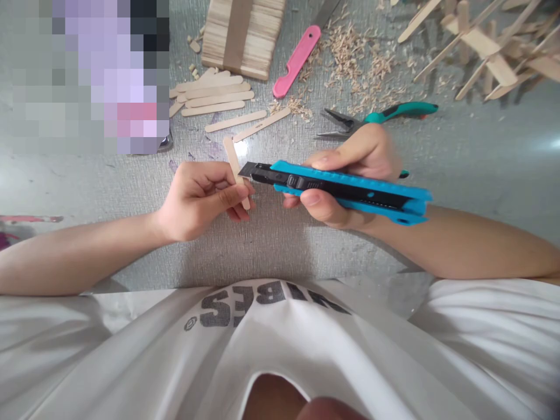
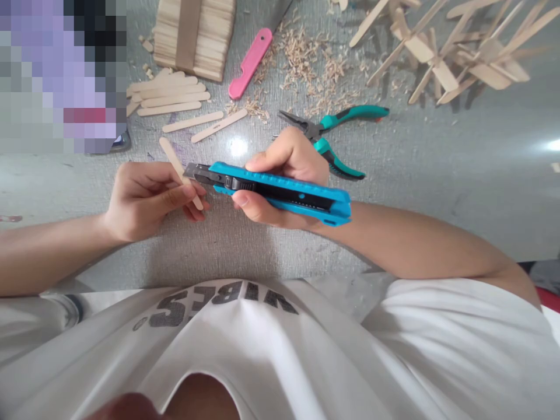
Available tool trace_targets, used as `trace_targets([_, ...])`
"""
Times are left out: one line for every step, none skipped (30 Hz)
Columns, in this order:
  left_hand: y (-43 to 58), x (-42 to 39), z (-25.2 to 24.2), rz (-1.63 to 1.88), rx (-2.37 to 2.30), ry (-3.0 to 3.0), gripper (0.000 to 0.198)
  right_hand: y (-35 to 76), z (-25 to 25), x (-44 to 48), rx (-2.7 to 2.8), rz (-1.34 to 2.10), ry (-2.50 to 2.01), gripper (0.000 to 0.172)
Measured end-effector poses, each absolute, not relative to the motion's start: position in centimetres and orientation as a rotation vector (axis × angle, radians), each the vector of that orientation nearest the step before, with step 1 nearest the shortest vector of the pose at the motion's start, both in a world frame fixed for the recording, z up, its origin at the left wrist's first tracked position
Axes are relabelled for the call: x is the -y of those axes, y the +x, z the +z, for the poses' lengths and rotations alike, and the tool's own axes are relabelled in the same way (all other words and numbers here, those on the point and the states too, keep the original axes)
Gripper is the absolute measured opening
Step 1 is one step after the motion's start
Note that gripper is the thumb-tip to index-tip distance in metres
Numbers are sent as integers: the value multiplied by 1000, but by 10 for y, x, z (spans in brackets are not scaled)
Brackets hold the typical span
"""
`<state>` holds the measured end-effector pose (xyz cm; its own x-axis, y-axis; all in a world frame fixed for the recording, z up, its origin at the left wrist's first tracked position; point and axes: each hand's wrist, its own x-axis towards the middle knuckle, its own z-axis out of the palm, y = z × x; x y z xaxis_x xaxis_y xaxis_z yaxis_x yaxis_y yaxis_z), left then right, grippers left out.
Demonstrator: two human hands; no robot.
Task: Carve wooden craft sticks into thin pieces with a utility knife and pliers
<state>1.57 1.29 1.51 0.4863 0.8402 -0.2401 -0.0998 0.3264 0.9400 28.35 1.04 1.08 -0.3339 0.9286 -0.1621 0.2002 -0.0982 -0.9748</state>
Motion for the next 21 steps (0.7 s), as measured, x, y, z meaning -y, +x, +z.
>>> trace_targets([16, -13, 15, 728, -851, 1060, 22, 280, 15, -11, 1532, 1405, -1157, 40])
trace_targets([16, -14, 16, 728, -852, 1060, 24, 278, 18, -11, 1522, 1369, -1085, 39])
trace_targets([17, -14, 17, 718, -858, 1061, 26, 277, 21, -10, 1511, 1356, -1046, 38])
trace_targets([17, -14, 17, 709, -868, 1062, 28, 276, 24, -10, 1507, 1357, -1032, 38])
trace_targets([17, -14, 18, 698, -880, 1064, 29, 276, 25, -10, 1497, 1352, -1040, 38])
trace_targets([17, -14, 18, 690, -890, 1067, 30, 276, 25, -9, 1485, 1327, -1046, 39])
trace_targets([17, -14, 19, 680, -899, 1074, 30, 276, 24, -9, 1475, 1296, -1059, 39])
trace_targets([17, -14, 19, 675, -904, 1083, 29, 275, 21, -9, 1459, 1241, -1055, 39])
trace_targets([16, -14, 19, 676, -900, 1094, 29, 275, 18, -9, 1457, 1183, -1031, 39])
trace_targets([16, -14, 19, 680, -899, 1106, 28, 275, 15, -10, 1472, 1185, -1062, 36])
trace_targets([16, -14, 19, 685, -898, 1121, 27, 276, 13, -10, 1465, 1099, -1023, 36])
trace_targets([15, -15, 18, 694, -903, 1139, 26, 277, 11, -10, 1505, 1099, -1049, 36])
trace_targets([15, -15, 18, 707, -908, 1164, 25, 279, 9, -10, 1535, 1064, -1083, 34])
trace_targets([15, -16, 18, 720, -914, 1195, 25, 282, 9, -10, 1572, 1033, -1101, 33])
trace_targets([14, -16, 18, 731, -920, 1232, 26, 285, 10, -9, 1621, 1033, -1130, 31])
trace_targets([14, -17, 18, 738, -918, 1273, 27, 289, 10, -8, 1667, 1041, -1143, 29])
trace_targets([14, -17, 18, 743, -911, 1312, 28, 292, 11, -8, 1720, 1072, -1149, 27])
trace_targets([14, -18, 18, 746, -904, 1344, 30, 296, 11, -7, 1764, 1097, -1133, 26])
trace_targets([14, -18, 18, 745, -892, 1369, 30, 300, 10, -7, 1791, 1107, -1093, 27])
trace_targets([14, -18, 18, 741, -885, 1386, 31, 303, 8, -7, 1810, 1118, -1034, 33])
trace_targets([14, -18, 18, 736, -882, 1394, 32, 306, 5, -7, 1795, 1098, -948, 38])
